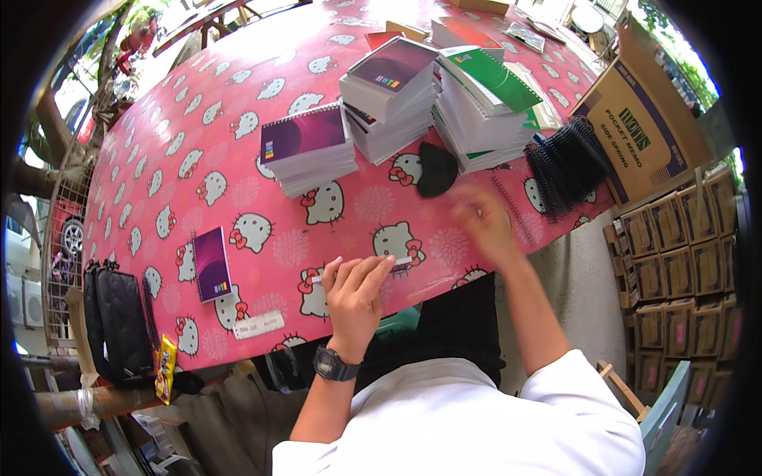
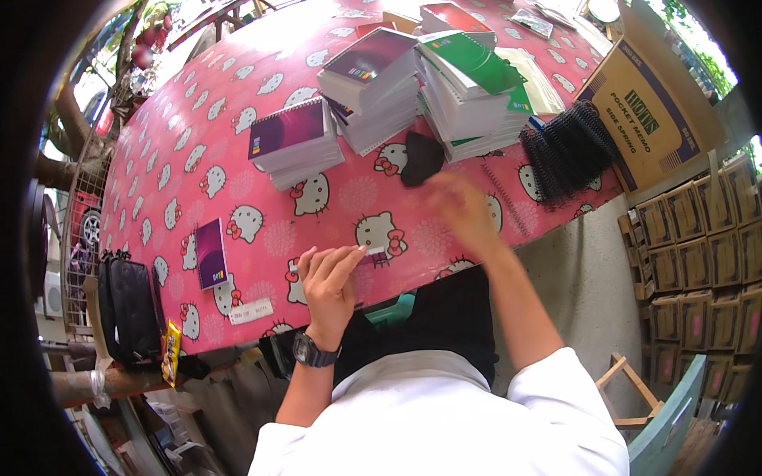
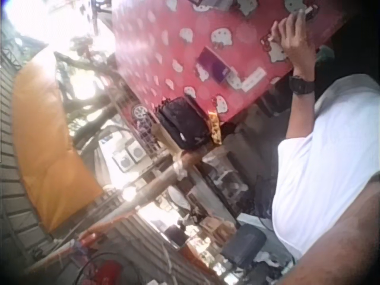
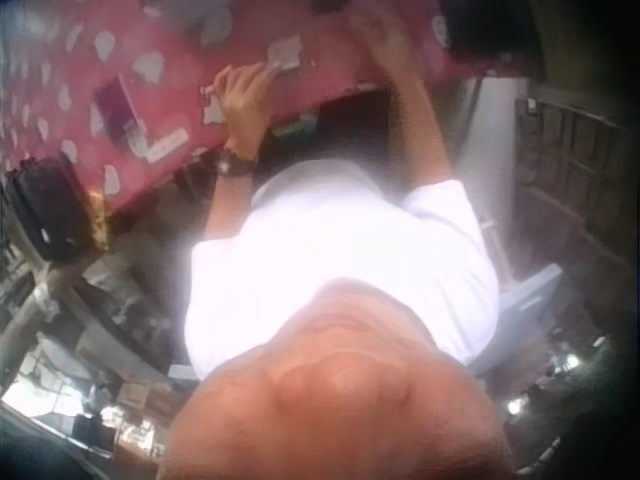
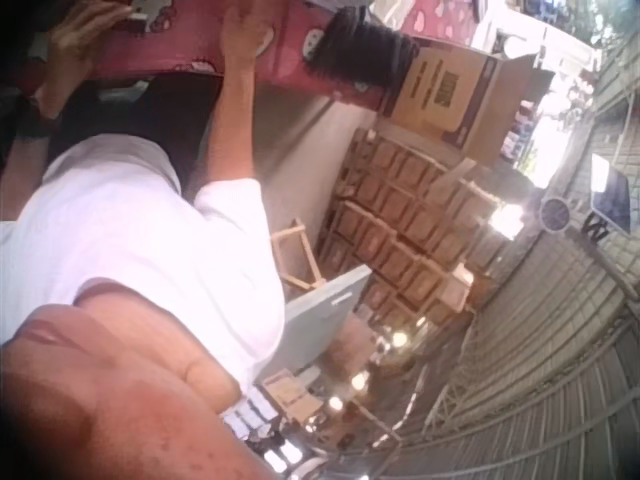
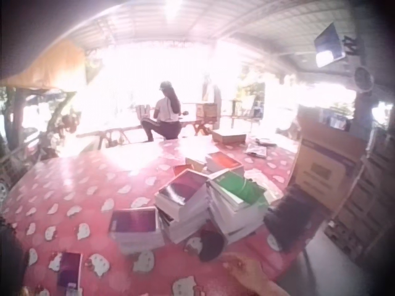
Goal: The person inserts metal spirals into the punched holes of several small notebooks by hand and places them in stacks on the table.
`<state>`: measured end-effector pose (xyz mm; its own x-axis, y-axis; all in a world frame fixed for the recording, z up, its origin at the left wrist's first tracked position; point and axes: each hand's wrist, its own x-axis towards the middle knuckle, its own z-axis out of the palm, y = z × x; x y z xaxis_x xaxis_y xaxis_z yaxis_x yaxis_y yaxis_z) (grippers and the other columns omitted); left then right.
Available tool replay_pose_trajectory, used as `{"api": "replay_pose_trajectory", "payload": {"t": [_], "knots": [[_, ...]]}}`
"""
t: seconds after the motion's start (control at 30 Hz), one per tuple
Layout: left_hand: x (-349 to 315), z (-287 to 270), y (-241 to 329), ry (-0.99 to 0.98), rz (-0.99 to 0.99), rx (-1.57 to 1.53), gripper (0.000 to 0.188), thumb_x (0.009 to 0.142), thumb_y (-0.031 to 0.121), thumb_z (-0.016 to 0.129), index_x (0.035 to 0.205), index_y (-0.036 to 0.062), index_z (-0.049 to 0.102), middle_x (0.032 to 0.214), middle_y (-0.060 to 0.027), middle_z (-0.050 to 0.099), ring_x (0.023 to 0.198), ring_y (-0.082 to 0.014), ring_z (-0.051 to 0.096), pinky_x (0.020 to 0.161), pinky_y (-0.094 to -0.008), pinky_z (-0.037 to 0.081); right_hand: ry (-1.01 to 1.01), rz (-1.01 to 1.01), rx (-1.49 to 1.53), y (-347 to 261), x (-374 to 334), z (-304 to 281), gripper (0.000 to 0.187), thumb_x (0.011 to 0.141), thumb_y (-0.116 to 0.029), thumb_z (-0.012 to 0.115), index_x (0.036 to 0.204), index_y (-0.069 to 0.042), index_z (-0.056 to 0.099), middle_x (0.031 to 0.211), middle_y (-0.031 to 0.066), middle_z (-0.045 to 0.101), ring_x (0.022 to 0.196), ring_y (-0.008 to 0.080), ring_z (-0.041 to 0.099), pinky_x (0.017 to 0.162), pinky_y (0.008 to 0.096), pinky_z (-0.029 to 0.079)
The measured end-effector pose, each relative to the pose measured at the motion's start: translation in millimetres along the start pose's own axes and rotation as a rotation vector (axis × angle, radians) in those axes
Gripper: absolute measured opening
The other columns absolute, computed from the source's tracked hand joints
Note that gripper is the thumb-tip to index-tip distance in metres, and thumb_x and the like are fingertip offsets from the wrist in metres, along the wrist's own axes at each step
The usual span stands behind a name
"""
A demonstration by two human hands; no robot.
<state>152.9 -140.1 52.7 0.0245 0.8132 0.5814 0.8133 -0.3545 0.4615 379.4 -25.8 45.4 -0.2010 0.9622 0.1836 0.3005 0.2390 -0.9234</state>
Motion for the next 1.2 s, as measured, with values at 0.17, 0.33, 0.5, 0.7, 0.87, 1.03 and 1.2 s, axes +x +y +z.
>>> {"api": "replay_pose_trajectory", "payload": {"t": [0.17,0.33,0.5,0.7,0.87,1.03,1.2], "knots": [[8.2,2.6,0.8,0.049,0.091,-0.059,0.024,0.076,0.002,0.065,0.097,0.0123,0.07,0.095,-0.0016,0.068,0.086,-0.0178,0.062,0.081,-0.0341,0.037,0.261,-0.132,-0.89,66.0,4.3,-80.4,0.031,0.082,-0.009,0.065,0.112,-0.004,0.061,0.103,0.0173,0.061,0.095,0.0337,0.058,0.081,0.0429,0.047],[5.3,6.2,-3.1,0.094,0.056,-0.08,0.021,0.075,0.005,0.071,0.095,0.0122,0.07,0.091,-0.0015,0.069,0.082,-0.0183,0.061,0.077,-0.0332,0.038,-0.104,-0.254,-0.312,-5.5,-20.0,-8.0,0.027,0.087,0.0,0.058,0.113,-0.003,0.06,0.094,0.0114,0.057,0.088,0.0182,0.058,0.077,0.0287,0.046],[10.7,3.8,-3.5,0.065,0.056,-0.095,0.016,0.076,0.009,0.07,0.091,0.0134,0.071,0.085,0.0015,0.068,0.079,-0.0155,0.061,0.076,-0.0322,0.037,-0.384,-0.142,-0.065,-41.8,-21.1,10.1,0.026,0.083,0.005,0.059,0.108,-0.004,0.063,0.089,0.0088,0.053,0.085,0.0216,0.056,0.075,0.0303,0.046],[10.1,3.2,-3.4,0.06,0.061,-0.102,0.015,0.075,0.009,0.07,0.089,0.014,0.072,0.084,0.0023,0.068,0.077,-0.015,0.061,0.077,-0.0318,0.037,-0.449,-0.15,0.003,-39.8,-20.8,4.5,0.023,0.082,0.01,0.061,0.101,-0.003,0.065,0.089,0.0046,0.051,0.083,0.012,0.056,0.072,0.0253,0.046],[11.5,2.0,-2.1,0.06,0.063,-0.111,0.015,0.074,0.008,0.07,0.088,0.014,0.072,0.084,0.0025,0.068,0.077,-0.015,0.061,0.078,-0.032,0.037,-0.436,-0.113,0.078,-38.1,-24.3,6.6,0.029,0.079,0.013,0.059,0.101,-0.005,0.065,0.09,0.0055,0.053,0.086,0.0172,0.056,0.074,0.0285,0.046],[8.9,2.0,-2.7,0.063,0.058,-0.095,0.015,0.074,0.007,0.07,0.088,0.0143,0.071,0.083,0.0022,0.068,0.077,-0.0152,0.061,0.079,-0.0328,0.037,-0.557,-0.221,-0.078,-39.8,-20.2,0.5,0.027,0.081,0.011,0.058,0.103,-0.005,0.065,0.092,0.0076,0.054,0.086,0.0201,0.057,0.074,0.0305,0.046],[8.4,1.6,1.2,0.023,0.025,-0.094,0.016,0.074,0.01,0.071,0.089,0.0142,0.07,0.086,0.0032,0.067,0.082,-0.0156,0.06,0.087,-0.0364,0.035,-0.558,-0.259,-0.088,-37.2,-22.0,-0.5,0.02,0.087,0.001,0.059,0.105,-0.005,0.065,0.084,0.0077,0.059,0.076,0.0203,0.059,0.071,0.0311,0.046]]}}
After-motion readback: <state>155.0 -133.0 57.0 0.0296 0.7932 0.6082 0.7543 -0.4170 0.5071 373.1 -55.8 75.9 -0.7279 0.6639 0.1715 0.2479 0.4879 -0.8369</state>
